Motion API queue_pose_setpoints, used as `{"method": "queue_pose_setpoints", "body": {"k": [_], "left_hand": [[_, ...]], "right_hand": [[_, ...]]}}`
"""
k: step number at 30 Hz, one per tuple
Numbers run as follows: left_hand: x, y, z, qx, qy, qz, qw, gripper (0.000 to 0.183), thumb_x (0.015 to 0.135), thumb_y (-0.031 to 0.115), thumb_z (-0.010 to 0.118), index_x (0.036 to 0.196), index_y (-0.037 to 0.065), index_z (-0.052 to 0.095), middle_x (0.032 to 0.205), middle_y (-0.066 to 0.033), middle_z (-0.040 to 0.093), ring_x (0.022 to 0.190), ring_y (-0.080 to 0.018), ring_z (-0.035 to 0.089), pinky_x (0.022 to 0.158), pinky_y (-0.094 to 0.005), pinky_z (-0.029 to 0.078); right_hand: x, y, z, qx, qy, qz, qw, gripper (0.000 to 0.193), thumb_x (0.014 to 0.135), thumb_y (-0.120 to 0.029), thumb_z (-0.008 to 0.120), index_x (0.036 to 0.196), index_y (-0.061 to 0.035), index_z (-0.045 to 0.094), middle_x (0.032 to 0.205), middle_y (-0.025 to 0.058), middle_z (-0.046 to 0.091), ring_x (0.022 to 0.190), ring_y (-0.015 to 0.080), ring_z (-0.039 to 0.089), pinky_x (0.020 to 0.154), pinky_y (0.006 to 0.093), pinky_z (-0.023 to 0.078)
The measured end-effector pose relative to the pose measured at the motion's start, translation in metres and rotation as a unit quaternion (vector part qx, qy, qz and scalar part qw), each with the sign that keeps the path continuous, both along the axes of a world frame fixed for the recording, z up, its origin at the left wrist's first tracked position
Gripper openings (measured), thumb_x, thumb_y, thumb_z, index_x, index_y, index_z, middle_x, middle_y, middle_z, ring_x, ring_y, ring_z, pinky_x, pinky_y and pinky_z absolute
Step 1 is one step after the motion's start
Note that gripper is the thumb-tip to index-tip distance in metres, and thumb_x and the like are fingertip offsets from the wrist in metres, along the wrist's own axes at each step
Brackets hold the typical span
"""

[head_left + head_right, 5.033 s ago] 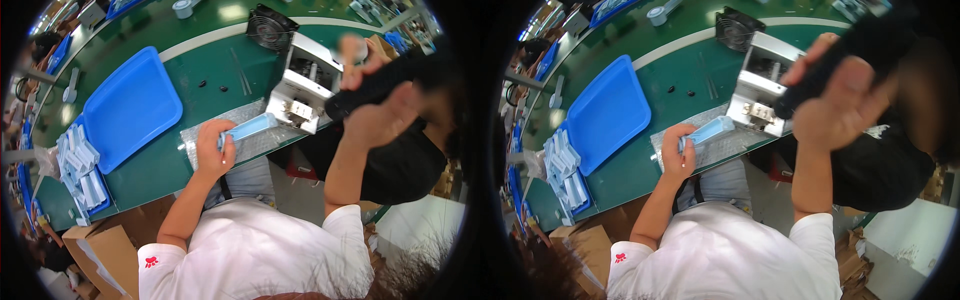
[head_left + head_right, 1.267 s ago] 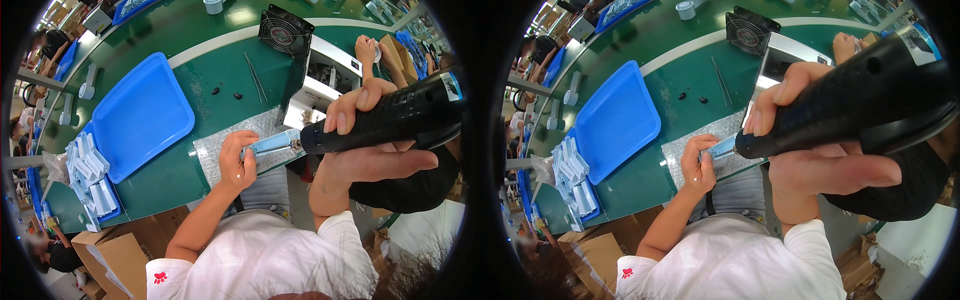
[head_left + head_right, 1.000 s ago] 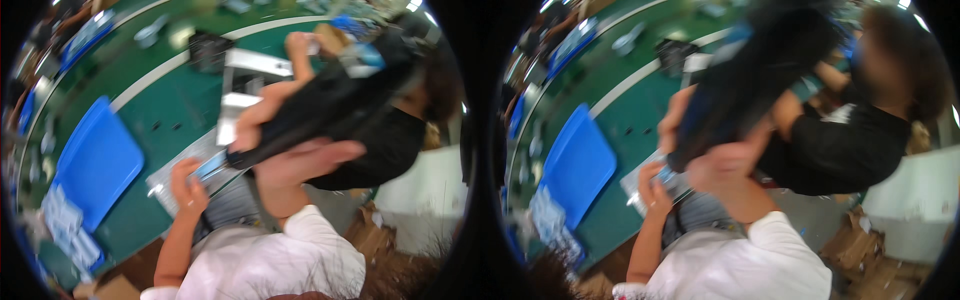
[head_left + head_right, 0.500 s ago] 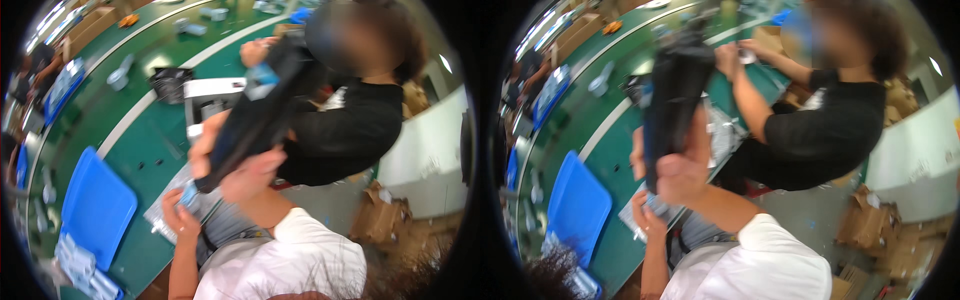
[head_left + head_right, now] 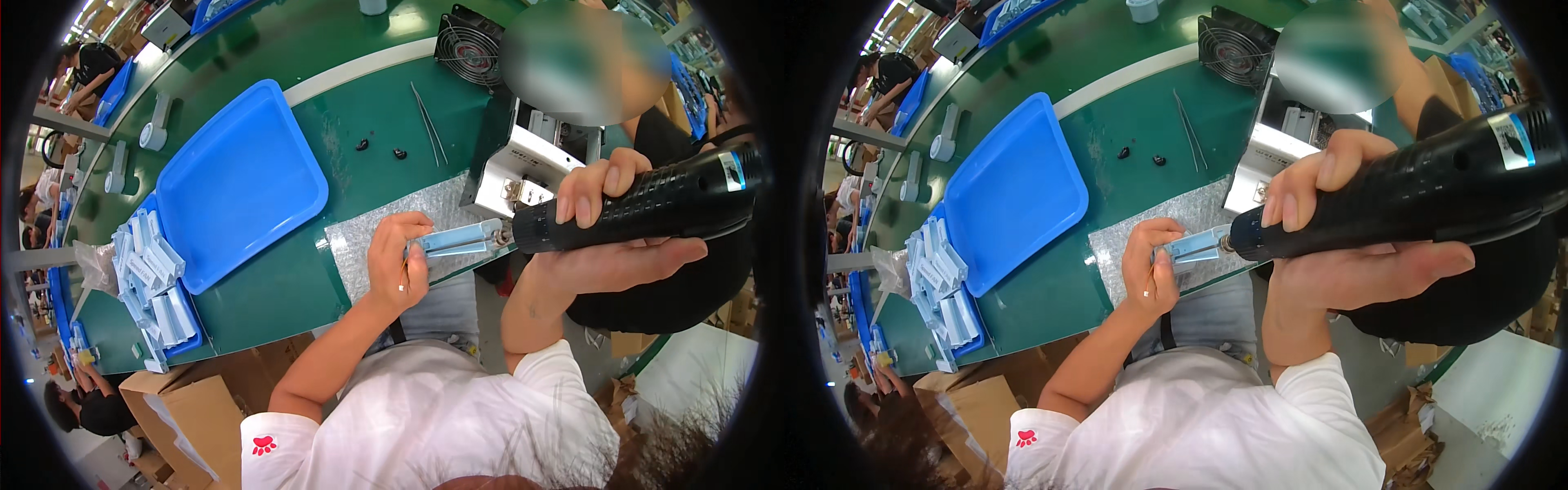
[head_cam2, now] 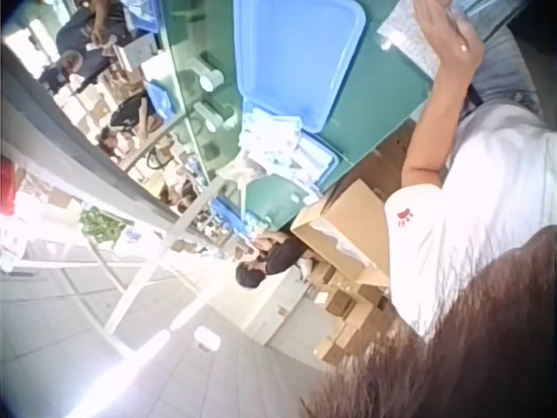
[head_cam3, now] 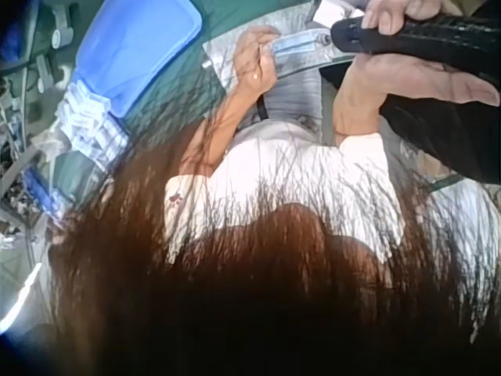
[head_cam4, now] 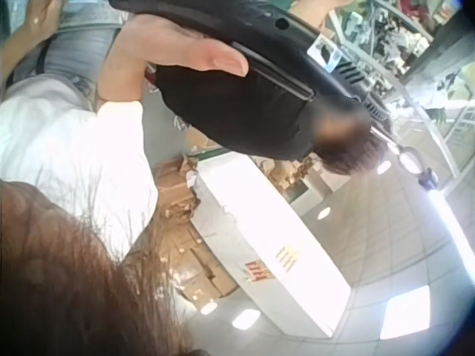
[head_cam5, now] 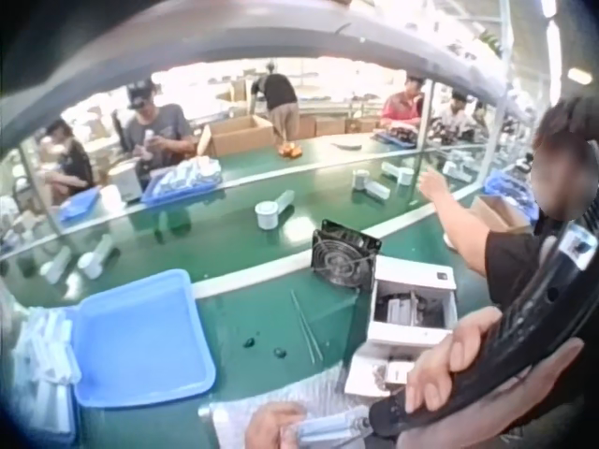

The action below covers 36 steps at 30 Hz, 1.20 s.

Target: The person uses a handheld power tool to drive screws into small light-blue plastic casings at a green workbench. They repeatedly pick up a casing, position it, fasten it with the tool, and place the finished unit into a blue tray. The person also briefly moves the tray and handles a small black component on the table.

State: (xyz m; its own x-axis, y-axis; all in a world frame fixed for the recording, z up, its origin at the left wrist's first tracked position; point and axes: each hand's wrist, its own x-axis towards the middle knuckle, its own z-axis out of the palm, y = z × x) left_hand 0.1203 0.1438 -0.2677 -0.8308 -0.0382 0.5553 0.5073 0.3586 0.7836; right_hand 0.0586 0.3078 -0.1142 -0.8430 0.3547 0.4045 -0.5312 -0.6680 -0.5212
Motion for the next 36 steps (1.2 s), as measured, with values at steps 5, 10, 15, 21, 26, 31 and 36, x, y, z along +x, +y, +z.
{"method": "queue_pose_setpoints", "body": {"k": [5,10,15,21,26,31,36], "left_hand": [[-0.002,0.001,0.005,-0.007,-0.004,-0.004,1.0,0.019,0.091,0.01,0.044,0.095,-0.002,0.058,0.1,-0.0207,0.063,0.086,-0.0294,0.061,0.08,-0.0381,0.049],[-0.003,0.001,0.002,0.014,-0.007,0.005,1.0,0.017,0.09,0.009,0.046,0.096,-0.002,0.058,0.1,-0.0204,0.064,0.088,-0.0319,0.061,0.081,-0.0402,0.048],[-0.005,0.001,0.006,0.054,-0.034,0.0,0.998,0.02,0.092,0.011,0.046,0.096,-0.002,0.06,0.099,-0.0201,0.064,0.088,-0.0333,0.061,0.081,-0.0411,0.048],[-0.003,-0.001,0.011,-0.007,-0.015,-0.001,1.0,0.02,0.09,0.011,0.05,0.096,-0.002,0.063,0.1,-0.0181,0.065,0.088,-0.034,0.061,0.08,-0.0407,0.048],[-0.002,-0.001,0.01,-0.01,-0.001,0.008,1.0,0.021,0.088,0.009,0.049,0.096,-0.003,0.064,0.101,-0.0201,0.065,0.088,-0.0337,0.062,0.08,-0.0399,0.049],[0.0,-0.005,0.009,-0.016,-0.005,0.012,1.0,0.02,0.085,0.005,0.049,0.096,-0.003,0.063,0.104,-0.0198,0.065,0.091,-0.0331,0.062,0.081,-0.0398,0.049],[0.001,-0.004,0.01,-0.024,-0.013,0.009,1.0,0.019,0.083,0.004,0.049,0.095,-0.001,0.063,0.104,-0.0178,0.065,0.092,-0.0321,0.061,0.082,-0.0399,0.049]], "right_hand": [[0.003,-0.002,0.001,-0.029,-0.029,0.012,0.999,0.103,0.072,-0.095,0.038,0.095,0.0053,0.05,0.081,0.0117,0.055,0.05,0.0223,0.057,0.043,0.035,0.049],[-0.012,0.013,0.009,-0.011,0.091,0.151,0.984,0.09,0.083,-0.081,0.045,0.124,-0.0009,0.043,0.091,0.0164,0.057,0.062,0.0233,0.059,0.051,0.0339,0.05],[-0.004,0.052,0.054,0.164,0.082,0.029,0.983,0.083,0.09,-0.072,0.05,0.127,0.0026,0.042,0.094,0.0186,0.055,0.063,0.0215,0.056,0.05,0.033,0.048],[-0.021,0.018,0.053,0.359,0.047,-0.296,0.884,0.079,0.089,-0.07,0.053,0.111,0.0057,0.045,0.081,0.0195,0.058,0.053,0.0238,0.058,0.046,0.0339,0.05],[-0.026,0.025,0.039,0.365,0.017,-0.281,0.887,0.087,0.083,-0.078,0.05,0.103,0.0072,0.048,0.081,0.0165,0.056,0.053,0.0235,0.056,0.046,0.0345,0.048],[-0.001,0.049,0.025,0.199,-0.05,0.001,0.979,0.099,0.076,-0.089,0.045,0.106,0.0052,0.052,0.092,0.0124,0.054,0.058,0.0223,0.056,0.048,0.0341,0.047],[0.01,0.021,0.043,0.13,0.134,0.095,0.978,0.098,0.085,-0.081,0.045,0.11,0.0137,0.052,0.097,0.0167,0.053,0.068,0.0209,0.056,0.051,0.0321,0.047]]}}
